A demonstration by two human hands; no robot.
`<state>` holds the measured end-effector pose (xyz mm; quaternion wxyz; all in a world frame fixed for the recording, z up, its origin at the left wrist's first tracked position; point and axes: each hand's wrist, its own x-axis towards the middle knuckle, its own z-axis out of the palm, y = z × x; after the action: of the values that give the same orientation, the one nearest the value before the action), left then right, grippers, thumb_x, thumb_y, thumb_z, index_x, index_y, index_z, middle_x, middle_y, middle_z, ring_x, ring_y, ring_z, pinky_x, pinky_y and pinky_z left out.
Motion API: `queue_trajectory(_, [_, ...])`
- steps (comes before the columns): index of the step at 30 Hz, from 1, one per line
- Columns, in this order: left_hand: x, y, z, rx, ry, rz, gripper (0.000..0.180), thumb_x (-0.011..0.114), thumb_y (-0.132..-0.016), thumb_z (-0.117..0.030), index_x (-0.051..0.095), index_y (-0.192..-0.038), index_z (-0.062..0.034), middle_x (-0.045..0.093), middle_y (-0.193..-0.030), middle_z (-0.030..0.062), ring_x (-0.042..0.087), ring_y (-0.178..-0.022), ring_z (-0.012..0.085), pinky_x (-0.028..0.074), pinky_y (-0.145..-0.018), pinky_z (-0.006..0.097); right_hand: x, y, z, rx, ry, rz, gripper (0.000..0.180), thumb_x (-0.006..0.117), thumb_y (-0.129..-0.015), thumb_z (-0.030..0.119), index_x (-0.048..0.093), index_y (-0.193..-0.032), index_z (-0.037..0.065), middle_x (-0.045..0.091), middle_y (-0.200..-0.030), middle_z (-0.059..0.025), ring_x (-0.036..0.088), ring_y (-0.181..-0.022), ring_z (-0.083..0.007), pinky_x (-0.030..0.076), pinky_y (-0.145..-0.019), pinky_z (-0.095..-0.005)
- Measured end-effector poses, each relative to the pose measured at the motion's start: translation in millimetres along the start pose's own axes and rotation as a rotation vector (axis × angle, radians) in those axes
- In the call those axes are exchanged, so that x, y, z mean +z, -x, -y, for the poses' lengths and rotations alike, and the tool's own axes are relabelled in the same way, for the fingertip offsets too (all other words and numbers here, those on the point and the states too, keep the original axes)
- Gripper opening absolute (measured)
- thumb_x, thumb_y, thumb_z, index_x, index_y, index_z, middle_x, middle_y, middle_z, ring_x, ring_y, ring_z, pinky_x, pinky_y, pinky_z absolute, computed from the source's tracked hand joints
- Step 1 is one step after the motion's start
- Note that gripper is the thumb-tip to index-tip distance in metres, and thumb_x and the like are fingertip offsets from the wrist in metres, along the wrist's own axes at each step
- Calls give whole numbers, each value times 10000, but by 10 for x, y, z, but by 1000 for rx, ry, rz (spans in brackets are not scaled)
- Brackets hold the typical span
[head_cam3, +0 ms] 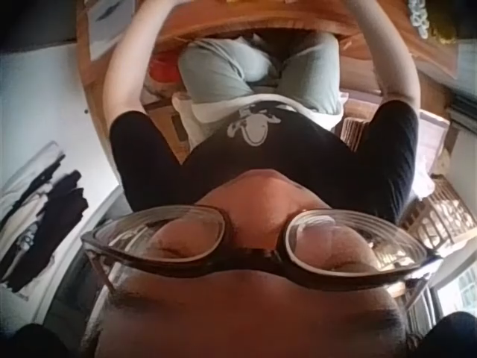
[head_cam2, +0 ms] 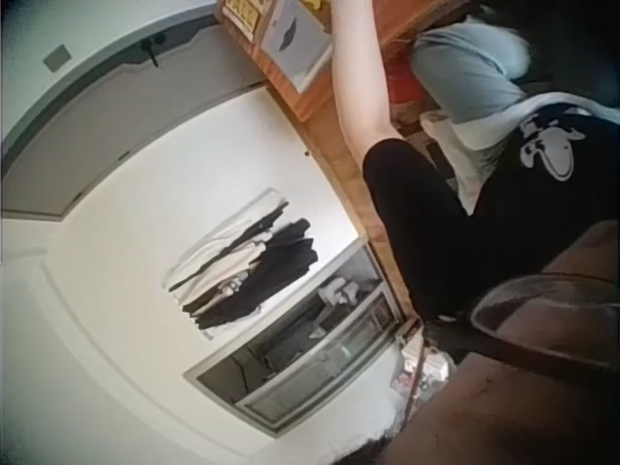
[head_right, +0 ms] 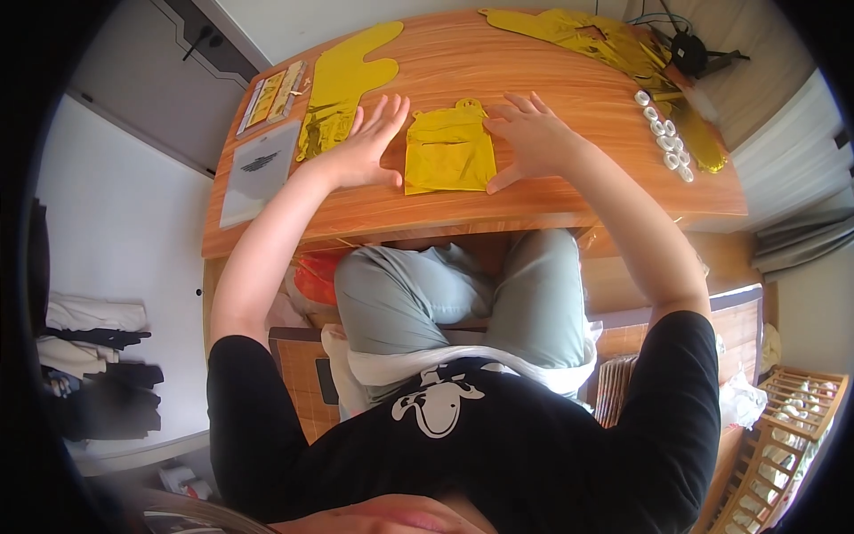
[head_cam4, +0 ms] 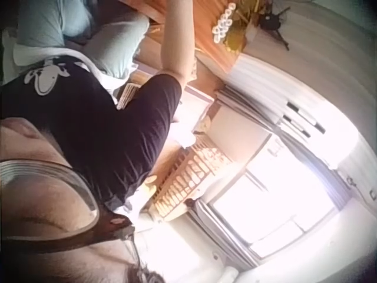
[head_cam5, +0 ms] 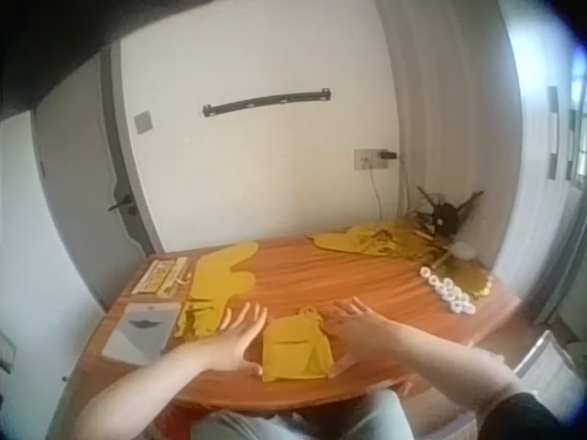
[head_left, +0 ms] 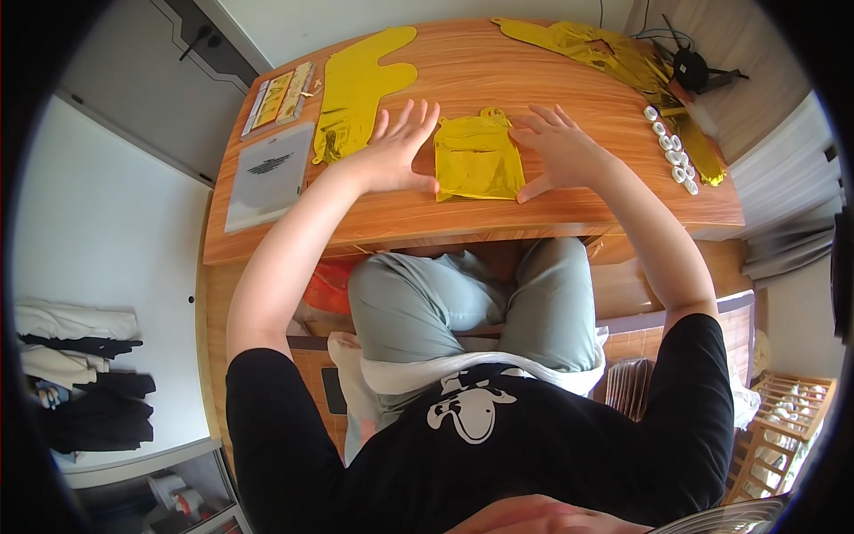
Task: The person lays out and smooths foil balloons on a table and folds one of the foil balloons into a compact square by hand.
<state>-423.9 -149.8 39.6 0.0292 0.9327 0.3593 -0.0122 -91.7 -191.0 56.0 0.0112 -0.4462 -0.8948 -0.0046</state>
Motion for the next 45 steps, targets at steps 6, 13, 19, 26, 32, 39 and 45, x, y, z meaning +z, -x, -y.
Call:
queue_trajectory(6, [143, 327, -724, 346, 29, -94, 1115, 724, -844, -654, 208, -1653, -86, 232, -1708, 158, 218, -1580, 338, 216, -1285, 512, -14, 100, -49, -101, -34, -38, 1078, 880, -643, 617, 534, -1469, 16, 352, -1638, -138, 243, -1548, -384, 181, -1282, -550])
queue_trajectory(13, [408, 567, -907, 345, -12, -340, 580, 672, -940, -185, 524, -1483, -44, 529, -1526, 141, 515, -1409, 303, 447, -1156, 435, -28, 387, 203, -109, -109, -7, 1100, 911, -603, 544, 521, -1487, 18, 326, -1657, -140, 221, -1562, -370, 178, -1284, -548])
queue_trajectory(19, [332, 620, -916, 358, 149, -420, 469, 627, -924, -60, 626, -1392, -25, 601, -1454, 131, 584, -1341, 296, 525, -1079, 412, 110, 627, 363, -40, -180, -156, 1044, 923, -614, 391, 504, -1500, 28, 361, -1626, -175, 288, -1532, -386, 218, -1273, -544])
queue_trajectory(26, [240, 717, -903, 296, 458, -300, 537, 640, -892, 13, 611, -1423, -64, 537, -1509, 129, 544, -1375, 313, 474, -1143, 425, 302, 675, 518, -355, -335, -587, 308, 796, -732, 21, 762, -1037, 48, 739, -992, -88, 712, -993, -301, 573, -885, -432])
queue_trajectory(32, [-107, 748, -903, 219, 297, -564, 543, 646, -921, -15, 605, -1454, -112, 550, -1128, 93, 565, -962, 253, 492, -901, 361, 26, 736, 500, -370, -451, -569, 304, 808, -757, 12, 756, -1054, 55, 730, -993, -112, 697, -929, -324, 569, -848, -400])
queue_trajectory(39, [-561, 329, -618, -126, 1041, -348, 390, 631, -1048, -207, 602, -1417, -88, 569, -929, -11, 524, -885, 108, 445, -827, 276, -276, 429, 512, 193, -1209, -353, 357, 751, -945, 68, 666, -1289, 27, 710, -904, -12, 674, -870, -107, 519, -762, -251])
queue_trajectory(45, [-138, -97, -345, -263, 662, -193, 465, 683, -1014, -303, 586, -1416, -90, 674, -1029, 28, 628, -939, 157, 510, -840, 320, -14, 224, 287, 364, -937, -238, 668, 804, -899, 173, 521, -1490, 41, 675, -828, -4, 605, -774, -72, 501, -739, -262])
